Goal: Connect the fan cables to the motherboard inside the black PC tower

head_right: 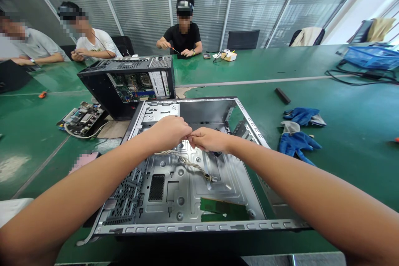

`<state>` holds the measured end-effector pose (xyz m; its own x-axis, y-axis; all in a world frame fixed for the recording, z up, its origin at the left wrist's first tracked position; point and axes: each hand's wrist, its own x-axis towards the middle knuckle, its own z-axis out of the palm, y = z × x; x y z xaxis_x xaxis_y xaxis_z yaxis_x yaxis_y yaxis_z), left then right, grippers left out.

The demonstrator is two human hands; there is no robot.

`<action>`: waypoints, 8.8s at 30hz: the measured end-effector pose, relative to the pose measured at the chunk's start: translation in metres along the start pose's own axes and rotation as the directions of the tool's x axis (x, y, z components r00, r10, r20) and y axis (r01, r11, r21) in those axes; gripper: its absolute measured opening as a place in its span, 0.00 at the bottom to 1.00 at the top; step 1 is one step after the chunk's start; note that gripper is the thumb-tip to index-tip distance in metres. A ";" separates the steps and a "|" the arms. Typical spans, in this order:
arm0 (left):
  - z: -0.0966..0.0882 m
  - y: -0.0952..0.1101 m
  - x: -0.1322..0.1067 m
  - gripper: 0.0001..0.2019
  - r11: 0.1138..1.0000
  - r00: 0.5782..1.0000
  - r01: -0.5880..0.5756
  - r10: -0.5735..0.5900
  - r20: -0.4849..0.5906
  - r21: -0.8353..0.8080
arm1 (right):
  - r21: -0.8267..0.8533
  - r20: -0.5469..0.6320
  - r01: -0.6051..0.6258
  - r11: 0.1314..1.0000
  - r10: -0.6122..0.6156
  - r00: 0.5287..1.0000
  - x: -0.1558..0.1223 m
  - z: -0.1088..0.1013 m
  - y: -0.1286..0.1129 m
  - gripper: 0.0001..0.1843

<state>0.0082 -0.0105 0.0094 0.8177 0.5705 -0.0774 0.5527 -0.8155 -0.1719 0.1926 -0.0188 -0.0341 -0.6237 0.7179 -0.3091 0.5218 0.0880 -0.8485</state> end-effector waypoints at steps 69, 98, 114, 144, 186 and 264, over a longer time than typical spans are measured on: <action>0.003 0.000 0.001 0.06 0.998 0.997 0.043 -0.045 -0.059 -0.040 | 0.050 0.015 -0.009 0.999 0.008 1.000 0.000 -0.001 0.002 0.16; -0.003 0.005 0.000 0.06 0.997 0.998 0.053 -0.051 0.039 -0.050 | 0.012 0.042 -0.026 1.000 0.026 0.999 0.000 0.001 -0.002 0.14; -0.004 0.006 0.000 0.08 0.997 0.995 0.074 -0.073 0.074 -0.017 | 0.020 0.043 -0.022 1.000 0.022 0.999 0.001 0.001 0.000 0.15; -0.006 0.006 -0.002 0.07 0.995 0.993 0.069 -0.062 0.096 -0.075 | 0.013 0.064 -0.028 1.000 0.027 0.998 0.000 0.002 -0.003 0.13; -0.007 0.008 -0.001 0.12 0.998 0.992 0.070 -0.069 0.109 -0.007 | 0.123 -0.033 -0.086 0.989 0.091 0.995 -0.008 -0.003 -0.006 0.07; -0.001 0.010 -0.002 0.12 0.997 1.000 0.004 -0.003 0.018 -0.074 | 0.019 -0.018 0.039 0.999 -0.039 0.999 -0.004 -0.005 -0.002 0.07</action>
<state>0.0123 -0.0201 0.0089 0.8129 0.5747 -0.0943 0.5668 -0.8179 -0.0990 0.1968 -0.0184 -0.0290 -0.6327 0.7264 -0.2683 0.4859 0.1027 -0.8679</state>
